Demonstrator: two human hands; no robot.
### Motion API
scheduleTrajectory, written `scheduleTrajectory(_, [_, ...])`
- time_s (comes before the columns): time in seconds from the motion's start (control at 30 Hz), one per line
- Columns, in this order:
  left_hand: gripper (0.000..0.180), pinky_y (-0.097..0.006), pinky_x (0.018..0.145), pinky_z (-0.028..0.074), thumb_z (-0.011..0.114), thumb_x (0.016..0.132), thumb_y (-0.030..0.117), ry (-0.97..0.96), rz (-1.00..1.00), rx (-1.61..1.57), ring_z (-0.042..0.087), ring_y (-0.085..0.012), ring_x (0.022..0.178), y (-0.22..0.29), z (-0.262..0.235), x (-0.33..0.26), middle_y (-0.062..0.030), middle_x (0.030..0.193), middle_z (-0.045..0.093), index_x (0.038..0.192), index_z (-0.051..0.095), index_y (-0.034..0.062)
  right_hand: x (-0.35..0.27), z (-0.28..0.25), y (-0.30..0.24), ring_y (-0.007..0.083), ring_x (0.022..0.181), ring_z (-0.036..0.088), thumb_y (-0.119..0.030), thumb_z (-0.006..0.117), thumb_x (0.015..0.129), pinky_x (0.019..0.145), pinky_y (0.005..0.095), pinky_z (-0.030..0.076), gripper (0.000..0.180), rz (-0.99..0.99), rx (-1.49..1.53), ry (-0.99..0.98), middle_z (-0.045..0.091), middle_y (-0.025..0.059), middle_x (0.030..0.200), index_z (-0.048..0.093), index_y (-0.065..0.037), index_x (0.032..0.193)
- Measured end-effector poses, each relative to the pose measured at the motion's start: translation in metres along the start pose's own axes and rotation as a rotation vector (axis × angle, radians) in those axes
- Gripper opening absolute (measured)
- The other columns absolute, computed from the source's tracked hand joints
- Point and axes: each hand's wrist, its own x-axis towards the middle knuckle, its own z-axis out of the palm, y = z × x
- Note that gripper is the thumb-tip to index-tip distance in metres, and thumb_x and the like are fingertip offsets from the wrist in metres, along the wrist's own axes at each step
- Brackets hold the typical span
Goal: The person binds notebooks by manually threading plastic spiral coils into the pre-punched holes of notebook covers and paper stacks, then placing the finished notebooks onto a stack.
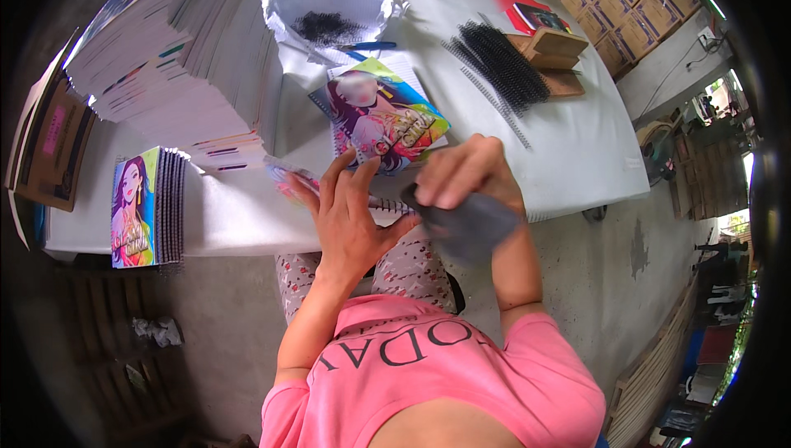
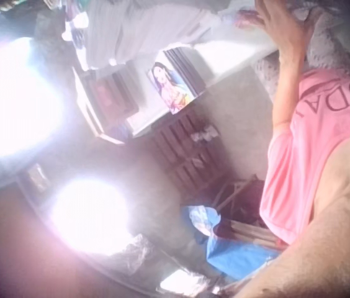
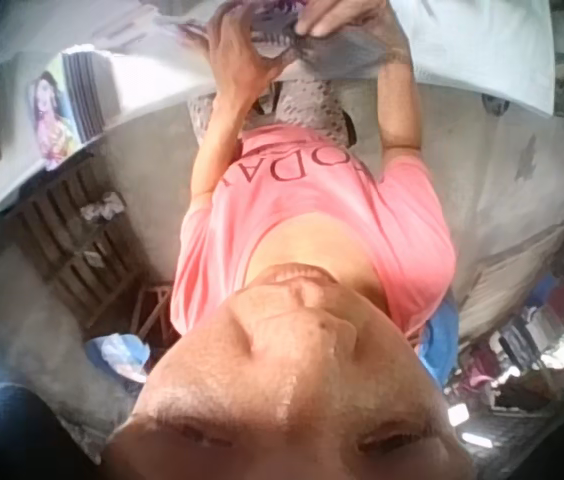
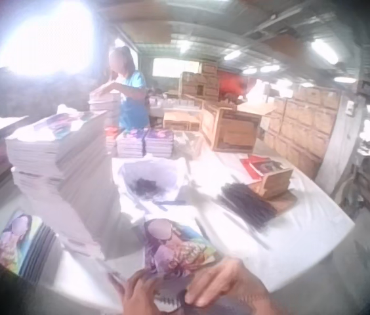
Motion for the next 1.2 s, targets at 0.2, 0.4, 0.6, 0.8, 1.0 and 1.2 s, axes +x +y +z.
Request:
scheduleTrajectory(0.2, [0.066, -0.048, 0.089, 0.035, 0.08, 0.039, 0.056, -0.005, -0.089, 0.008, 0.047, -0.0327, 0.101, -0.045, -0.033, 0.02, -0.009, 0.087, 0.048, 0.078, 0.059, 0.0066, -0.002, -0.001, 0.012, 0.0161, 0.077, 0.065, 0.007, 0.061, 0.062, 0.071, 0.0241, 0.049, 0.028, 0.262, -0.203, 0.227, 0.069, 0.0121, 0.087, 0.07, 0.0, 0.087])
scheduleTrajectory(0.4, [0.061, -0.043, 0.081, 0.037, 0.077, 0.045, 0.055, -0.005, -0.048, -0.108, 0.046, -0.032, 0.097, -0.04, -0.023, 0.013, -0.0116, 0.096, 0.047, 0.072, 0.058, 0.0045, 0.009, 0.006, 0.03, 0.0223, 0.081, 0.066, 0.007, 0.056, 0.064, 0.075, 0.0269, 0.049, 0.026, 0.008, 0.068, 0.101, 0.068, 0.0129, 0.085, 0.069, 0.003, 0.086])
scheduleTrajectory(0.6, [0.061, -0.048, 0.087, 0.04, 0.082, 0.045, 0.051, 0.098, -0.066, -0.218, 0.039, -0.0396, 0.119, -0.044, -0.017, 0.01, -0.0168, 0.113, 0.043, 0.072, 0.056, 0.0028, 0.023, 0.015, 0.03, 0.0227, 0.078, 0.065, 0.001, 0.062, 0.07, 0.074, 0.0322, 0.05, 0.014, -0.02, 0.125, 0.157, 0.067, 0.0157, 0.083, 0.069, 0.0, 0.082])
scheduleTrajectory(0.8, [0.064, -0.046, 0.088, 0.041, 0.085, 0.043, 0.043, 0.087, -0.172, -0.379, 0.038, -0.0396, 0.115, -0.051, -0.019, 0.009, -0.0206, 0.12, 0.035, 0.083, 0.054, 0.003, 0.04, 0.019, 0.036, 0.0232, 0.078, 0.065, 0.005, 0.063, 0.068, 0.074, 0.0303, 0.049, 0.02, 0.284, -0.271, 0.13, 0.068, 0.0152, 0.086, 0.068, 0.001, 0.087])
scheduleTrajectory(1.0, [0.083, -0.042, 0.085, 0.042, 0.09, 0.035, 0.036, 0.138, -0.343, -0.595, 0.041, -0.0356, 0.105, -0.058, -0.009, 0.005, -0.018, 0.113, 0.037, 0.098, 0.045, 0.0043, 0.036, 0.02, 0.036, 0.0223, 0.083, 0.064, 0.002, 0.064, 0.066, 0.079, 0.0279, 0.047, 0.029, 0.593, -0.355, 0.416, 0.066, 0.0189, 0.093, 0.068, 0.002, 0.095])
scheduleTrajectory(1.2, [0.094, -0.035, 0.087, 0.038, 0.092, 0.033, 0.037, 0.174, -0.31, -0.697, 0.04, -0.0307, 0.099, -0.069, 0.002, 0.006, -0.0155, 0.105, 0.036, 0.098, 0.033, 0.0024, 0.054, 0.017, 0.031, 0.0188, 0.087, 0.062, 0.004, 0.061, 0.069, 0.083, 0.0289, 0.047, 0.033, 0.64, -0.527, 0.263, 0.065, 0.0182, 0.098, 0.066, 0.004, 0.102])
